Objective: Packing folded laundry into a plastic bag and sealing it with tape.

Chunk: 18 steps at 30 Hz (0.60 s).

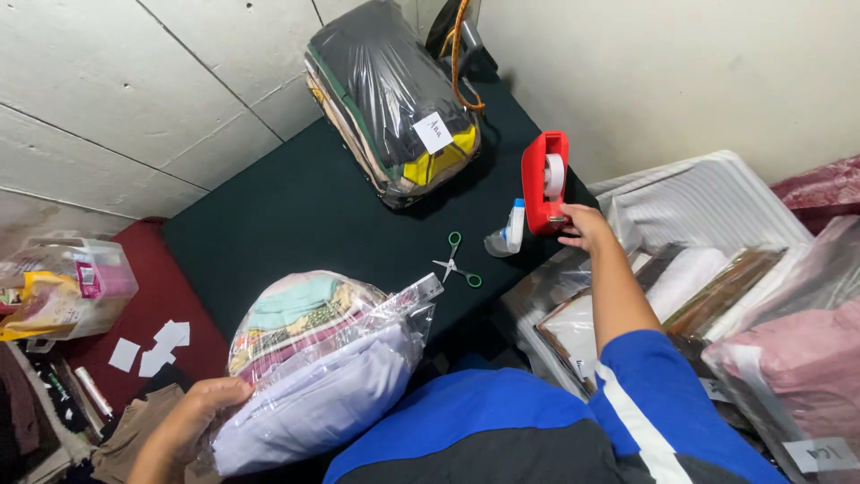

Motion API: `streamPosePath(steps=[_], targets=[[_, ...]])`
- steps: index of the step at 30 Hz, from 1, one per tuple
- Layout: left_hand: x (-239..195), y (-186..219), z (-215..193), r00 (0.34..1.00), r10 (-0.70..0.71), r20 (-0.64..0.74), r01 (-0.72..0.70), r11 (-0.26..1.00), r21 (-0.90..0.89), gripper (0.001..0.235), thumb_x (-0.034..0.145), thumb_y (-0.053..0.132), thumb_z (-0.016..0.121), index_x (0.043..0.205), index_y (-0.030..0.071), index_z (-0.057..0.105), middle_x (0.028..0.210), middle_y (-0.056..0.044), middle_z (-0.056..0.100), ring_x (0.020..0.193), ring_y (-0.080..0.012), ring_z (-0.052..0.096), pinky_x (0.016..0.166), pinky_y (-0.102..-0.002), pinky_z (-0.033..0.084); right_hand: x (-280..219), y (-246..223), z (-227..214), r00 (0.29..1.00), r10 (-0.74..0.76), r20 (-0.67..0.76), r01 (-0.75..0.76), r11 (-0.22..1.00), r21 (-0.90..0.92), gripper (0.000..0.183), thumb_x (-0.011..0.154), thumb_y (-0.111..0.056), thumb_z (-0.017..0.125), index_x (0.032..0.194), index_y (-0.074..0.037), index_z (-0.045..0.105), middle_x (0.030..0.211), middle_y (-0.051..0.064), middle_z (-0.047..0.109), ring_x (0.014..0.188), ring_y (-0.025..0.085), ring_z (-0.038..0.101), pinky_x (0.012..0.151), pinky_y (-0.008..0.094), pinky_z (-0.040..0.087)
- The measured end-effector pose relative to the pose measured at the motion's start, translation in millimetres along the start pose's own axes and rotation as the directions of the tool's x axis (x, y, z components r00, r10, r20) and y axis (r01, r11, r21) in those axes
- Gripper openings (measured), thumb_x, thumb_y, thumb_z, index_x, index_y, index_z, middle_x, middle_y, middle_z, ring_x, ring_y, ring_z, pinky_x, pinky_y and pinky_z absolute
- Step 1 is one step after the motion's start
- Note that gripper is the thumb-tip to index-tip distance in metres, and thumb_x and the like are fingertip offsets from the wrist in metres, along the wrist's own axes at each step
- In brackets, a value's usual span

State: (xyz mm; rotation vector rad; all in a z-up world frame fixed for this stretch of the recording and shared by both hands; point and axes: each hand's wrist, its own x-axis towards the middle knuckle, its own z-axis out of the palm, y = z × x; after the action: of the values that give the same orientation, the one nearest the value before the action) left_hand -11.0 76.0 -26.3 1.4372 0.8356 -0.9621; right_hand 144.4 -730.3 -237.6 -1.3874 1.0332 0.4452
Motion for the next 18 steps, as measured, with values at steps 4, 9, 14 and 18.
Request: streamPosePath(steps=[4,9,14,18], targets=[[-18.6,12.3,11.6,0.999,-0.021,0.047,0.022,0.999,-0.041,0.033,0.084,0.02,0.071,0.097,-0.011,0.072,0.08,-0.016,0.074,0.065,-0.0222,0.068,0.061,-0.034,0.053,36.3,-9.7,-6.9,0.982,0.175,0.076,-0.173,0.985,-0.025,0.03,0.093,-0.035,0.07,0.12,-0.02,0.066,0.112,-0.001,0.067,0.102,0.025,0.061,0.093,0.054,0.056],[-20.4,15.8,16.5,0.997,-0.083,0.002,0.083,0.996,-0.026,0.037,0.083,0.022,0.07,0.102,-0.01,0.075,0.083,-0.02,0.076,0.066,-0.0253,0.069,0.063,-0.037,0.054,84.1,0.7,-21.5,0.963,0.143,0.227,-0.154,0.988,0.029,0.029,0.092,-0.021,0.071,0.116,-0.007,0.065,0.11,0.009,0.069,0.108,0.028,0.067,0.089,0.056,0.061],[-37.3,26.6,30.2,0.996,-0.087,-0.012,0.086,0.995,-0.055,0.04,0.082,0.021,0.069,0.104,-0.011,0.075,0.086,-0.023,0.078,0.07,-0.0267,0.072,0.068,-0.037,0.056,48.6,8.0,-14.9,0.977,0.051,0.205,-0.105,0.96,0.259,0.025,0.095,-0.019,0.067,0.115,-0.005,0.064,0.106,0.012,0.067,0.103,0.029,0.067,0.093,0.052,0.058],[-33.0,25.0,29.3,0.999,-0.041,0.012,0.042,0.996,-0.075,0.039,0.083,0.019,0.069,0.105,-0.013,0.074,0.088,-0.023,0.078,0.072,-0.0251,0.072,0.069,-0.035,0.056,31.9,41.2,-14.6,0.946,-0.24,0.217,0.107,0.866,0.488,0.013,0.094,-0.013,0.067,0.103,-0.004,0.066,0.099,0.01,0.07,0.097,0.023,0.065,0.092,0.044,0.054]])
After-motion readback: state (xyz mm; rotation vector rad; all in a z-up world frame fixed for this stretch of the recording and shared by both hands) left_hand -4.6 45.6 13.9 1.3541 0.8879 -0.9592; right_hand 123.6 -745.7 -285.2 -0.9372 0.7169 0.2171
